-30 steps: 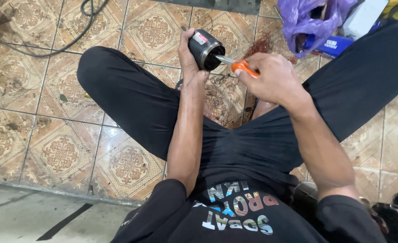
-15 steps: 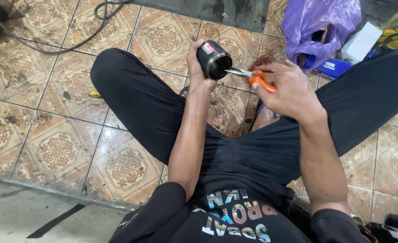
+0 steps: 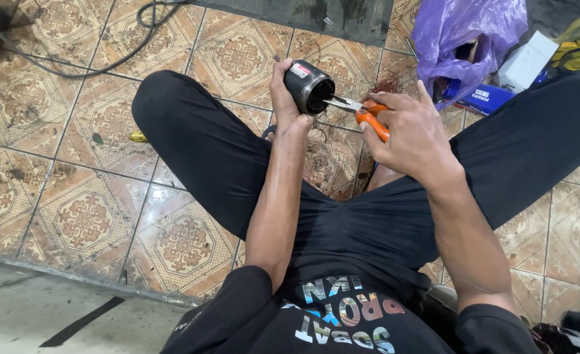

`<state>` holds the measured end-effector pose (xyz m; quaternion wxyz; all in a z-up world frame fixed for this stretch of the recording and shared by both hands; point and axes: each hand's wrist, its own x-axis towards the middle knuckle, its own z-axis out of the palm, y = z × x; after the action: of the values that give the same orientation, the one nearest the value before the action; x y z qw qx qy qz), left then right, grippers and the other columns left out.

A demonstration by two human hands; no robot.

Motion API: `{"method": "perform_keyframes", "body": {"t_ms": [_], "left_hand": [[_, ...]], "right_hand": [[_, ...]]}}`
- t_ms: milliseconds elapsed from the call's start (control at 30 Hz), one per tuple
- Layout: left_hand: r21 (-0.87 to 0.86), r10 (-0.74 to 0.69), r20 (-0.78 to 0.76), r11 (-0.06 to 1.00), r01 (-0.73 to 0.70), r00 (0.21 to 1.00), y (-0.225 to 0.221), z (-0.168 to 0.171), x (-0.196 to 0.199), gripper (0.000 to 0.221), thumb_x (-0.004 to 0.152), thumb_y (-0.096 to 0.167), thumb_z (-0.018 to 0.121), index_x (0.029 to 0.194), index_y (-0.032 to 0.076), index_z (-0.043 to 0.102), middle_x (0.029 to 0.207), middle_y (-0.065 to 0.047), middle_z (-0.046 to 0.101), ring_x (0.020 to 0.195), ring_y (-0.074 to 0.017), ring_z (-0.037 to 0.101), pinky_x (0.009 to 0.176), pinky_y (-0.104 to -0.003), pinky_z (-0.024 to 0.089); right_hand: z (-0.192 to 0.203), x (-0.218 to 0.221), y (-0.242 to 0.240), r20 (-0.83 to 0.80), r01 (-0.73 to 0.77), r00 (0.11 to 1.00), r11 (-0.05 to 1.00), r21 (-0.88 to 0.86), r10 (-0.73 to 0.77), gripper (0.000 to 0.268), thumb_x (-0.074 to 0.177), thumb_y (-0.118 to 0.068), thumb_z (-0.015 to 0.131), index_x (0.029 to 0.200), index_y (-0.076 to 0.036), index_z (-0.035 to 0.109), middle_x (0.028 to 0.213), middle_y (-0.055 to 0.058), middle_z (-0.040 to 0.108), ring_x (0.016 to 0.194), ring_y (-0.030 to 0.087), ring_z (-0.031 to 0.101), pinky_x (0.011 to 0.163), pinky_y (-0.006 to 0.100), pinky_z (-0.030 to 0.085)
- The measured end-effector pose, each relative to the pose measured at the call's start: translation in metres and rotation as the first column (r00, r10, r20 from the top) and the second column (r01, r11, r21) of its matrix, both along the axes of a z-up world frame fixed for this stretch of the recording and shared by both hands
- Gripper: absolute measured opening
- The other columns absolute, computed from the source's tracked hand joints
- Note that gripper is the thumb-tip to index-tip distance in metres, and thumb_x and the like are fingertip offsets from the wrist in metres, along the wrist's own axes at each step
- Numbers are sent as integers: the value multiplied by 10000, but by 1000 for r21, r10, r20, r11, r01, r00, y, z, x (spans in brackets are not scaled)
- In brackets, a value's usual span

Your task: The person sits on the floor and uses orange-handled pliers to pull and cut copper wire from a cylindrical black component. The person repeatedly inserts the pliers into the component, extracts wire strands, and drops them onto the floor.

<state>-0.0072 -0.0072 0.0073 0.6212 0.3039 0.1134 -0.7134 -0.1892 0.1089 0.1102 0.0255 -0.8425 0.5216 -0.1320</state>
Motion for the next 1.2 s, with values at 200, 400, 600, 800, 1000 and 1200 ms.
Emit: {"method": "perform_keyframes", "body": {"t_ms": [200, 400, 600, 800, 1000, 1200], "left_hand": [[-2, -7, 91, 1000, 7, 996, -1, 0, -4, 326, 666, 281, 768, 872, 98, 595, 708, -77, 618, 585, -224, 621, 522, -364, 555], [-85, -4, 73, 996, 10, 997, -4, -10, -6, 291, 696, 253, 763, 878, 88, 606, 720, -82, 630, 609, -235, 637, 564, -384, 566], [-9, -35, 29, 999, 35, 999, -2, -3, -1, 345, 687, 298, 762, 909, 100, 587, 756, -82, 609, 632, -238, 635, 555, -373, 567], [51, -91, 27, 995, 89, 996, 3, 12, -1, 400, 662, 321, 766, 958, 107, 600, 774, -72, 629, 640, -230, 644, 556, -359, 572], [-93, -143, 89, 984, 151, 986, 10, 17, -8, 484, 648, 284, 797, 1042, 102, 583, 823, -93, 631, 644, -227, 650, 558, -350, 581], [-145, -152, 202, 972, 183, 967, 7, 6, -21, 303, 745, 296, 749, 912, 120, 567, 715, -67, 605, 572, -214, 621, 513, -359, 552]], "right_hand": [[-4, 9, -2, -107, 41, 994, 998, 43, -37, 382, 993, -274, 538, 1104, 14, 764, 1337, 164, 676, 1219, 328, 632, 1157, 733, 242], [-18, 2, -9, 12, 25, 1000, 983, 183, -28, 450, 1021, -303, 534, 1065, 94, 741, 1232, 233, 663, 969, 368, 693, 895, 496, 533], [-14, -4, -12, 162, -65, 986, 971, 229, 28, 423, 995, -243, 542, 794, 75, 736, 1130, 223, 684, 985, 293, 683, 871, 453, 521], [-6, -2, -8, 273, -86, 962, 972, 217, 24, 378, 968, -261, 589, 835, 50, 758, 1206, 181, 692, 902, 305, 693, 840, 429, 523], [-3, 7, -10, 283, 48, 949, 953, 299, -136, 443, 985, -305, 537, 899, 57, 777, 1205, 188, 705, 946, 286, 678, 886, 426, 535], [-37, 17, -23, 408, 166, 882, 966, 200, -236, 494, 962, -269, 571, 570, 26, 626, 1003, 217, 743, 909, 299, 704, 802, 423, 504]]}}
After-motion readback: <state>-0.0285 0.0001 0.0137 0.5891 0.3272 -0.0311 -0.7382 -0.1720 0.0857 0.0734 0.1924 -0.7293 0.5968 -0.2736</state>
